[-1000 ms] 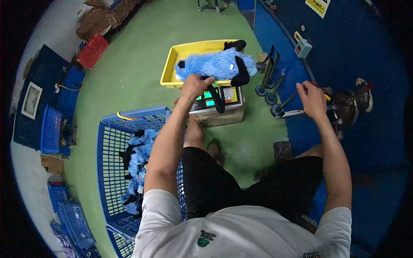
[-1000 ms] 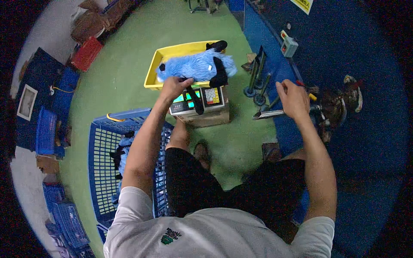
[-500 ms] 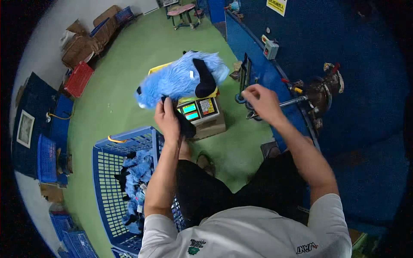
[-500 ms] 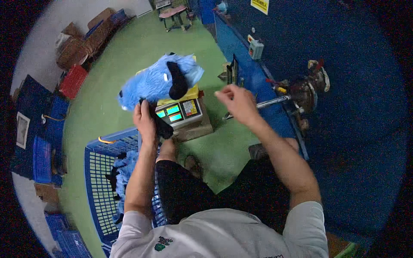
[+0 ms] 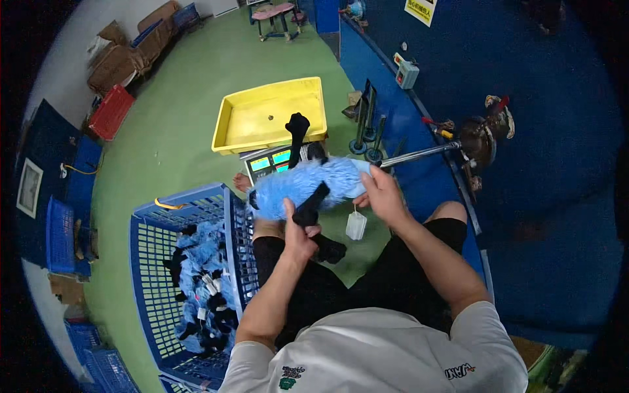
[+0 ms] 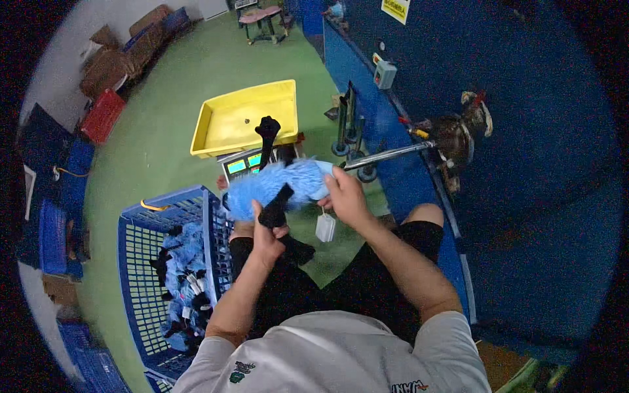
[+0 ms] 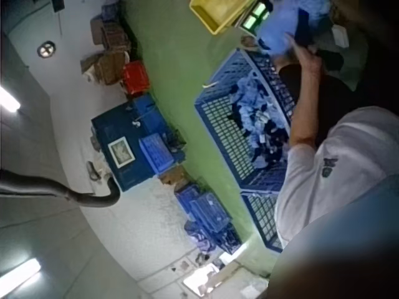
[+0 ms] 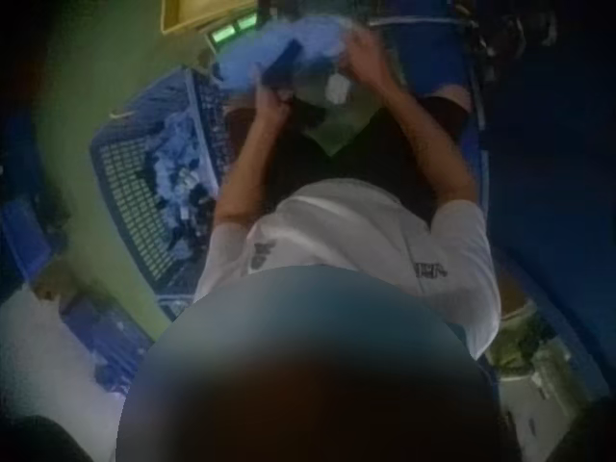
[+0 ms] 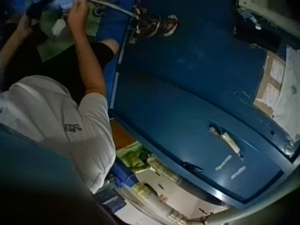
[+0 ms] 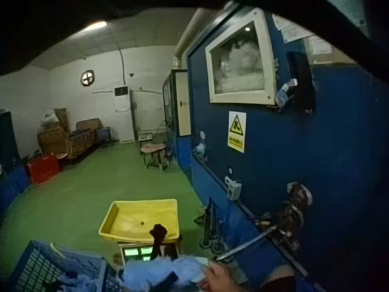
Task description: Stuffing blue plush toys with white filling using a machine nozzle and weighing them on a digital scale.
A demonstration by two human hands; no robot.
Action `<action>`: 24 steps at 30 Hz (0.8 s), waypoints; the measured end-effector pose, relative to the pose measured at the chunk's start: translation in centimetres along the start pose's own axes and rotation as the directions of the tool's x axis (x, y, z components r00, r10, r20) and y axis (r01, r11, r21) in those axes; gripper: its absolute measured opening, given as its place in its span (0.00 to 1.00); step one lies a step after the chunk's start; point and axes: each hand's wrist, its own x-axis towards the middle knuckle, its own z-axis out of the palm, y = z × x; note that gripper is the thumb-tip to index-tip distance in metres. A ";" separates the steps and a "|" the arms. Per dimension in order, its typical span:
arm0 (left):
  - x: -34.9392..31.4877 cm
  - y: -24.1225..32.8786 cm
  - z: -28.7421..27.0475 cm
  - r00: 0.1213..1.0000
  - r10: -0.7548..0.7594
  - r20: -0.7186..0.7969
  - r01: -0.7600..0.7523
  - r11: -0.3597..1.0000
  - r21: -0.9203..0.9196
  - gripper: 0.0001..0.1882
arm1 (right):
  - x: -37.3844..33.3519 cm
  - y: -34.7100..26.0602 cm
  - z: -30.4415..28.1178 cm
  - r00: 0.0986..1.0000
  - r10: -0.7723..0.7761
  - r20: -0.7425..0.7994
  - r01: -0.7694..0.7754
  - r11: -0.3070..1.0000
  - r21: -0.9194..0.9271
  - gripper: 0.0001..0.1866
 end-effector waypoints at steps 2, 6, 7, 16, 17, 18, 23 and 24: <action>0.5 -1.4 -0.3 0.956 -0.036 0.290 0.031 0.999 0.020 0.24 | -0.2 0.7 -2.4 0.995 -0.076 -0.061 0.063 0.981 -0.183 0.15; 1.5 -8.2 5.1 0.993 0.008 0.115 -0.050 0.931 0.361 0.24 | 0.2 0.4 -10.9 0.920 -0.206 -0.335 0.142 0.969 -0.204 0.15; 1.6 -9.5 6.9 0.994 0.002 0.109 -0.041 0.933 0.359 0.24 | 0.1 0.0 -13.5 0.886 -0.222 -0.408 0.115 0.956 -0.271 0.17; 3.4 -6.0 5.3 0.985 0.117 0.131 -0.170 0.824 0.540 0.16 | -0.2 -3.6 -14.3 0.891 -0.340 -0.300 0.023 0.695 -0.719 0.19; 3.3 -4.1 3.7 0.985 0.141 0.098 -0.172 0.816 0.552 0.16 | -0.5 -4.8 -13.0 0.877 -0.417 -0.240 0.109 0.658 -0.745 0.21; 2.9 -2.2 2.1 0.885 0.376 0.274 -0.430 0.438 0.789 0.11 | -0.9 -6.2 -11.4 0.855 -0.487 -0.179 0.193 0.617 -0.763 0.24; -1.0 3.9 -1.2 0.679 0.477 0.557 -0.668 0.087 0.739 0.17 | 0.3 -12.7 -1.2 0.623 -0.683 0.383 0.724 0.318 -0.612 0.52; -2.0 4.6 -1.1 0.617 0.489 0.616 -0.739 0.090 0.668 0.18 | 0.8 -13.4 1.3 0.544 -0.713 0.443 0.799 0.278 -0.534 0.53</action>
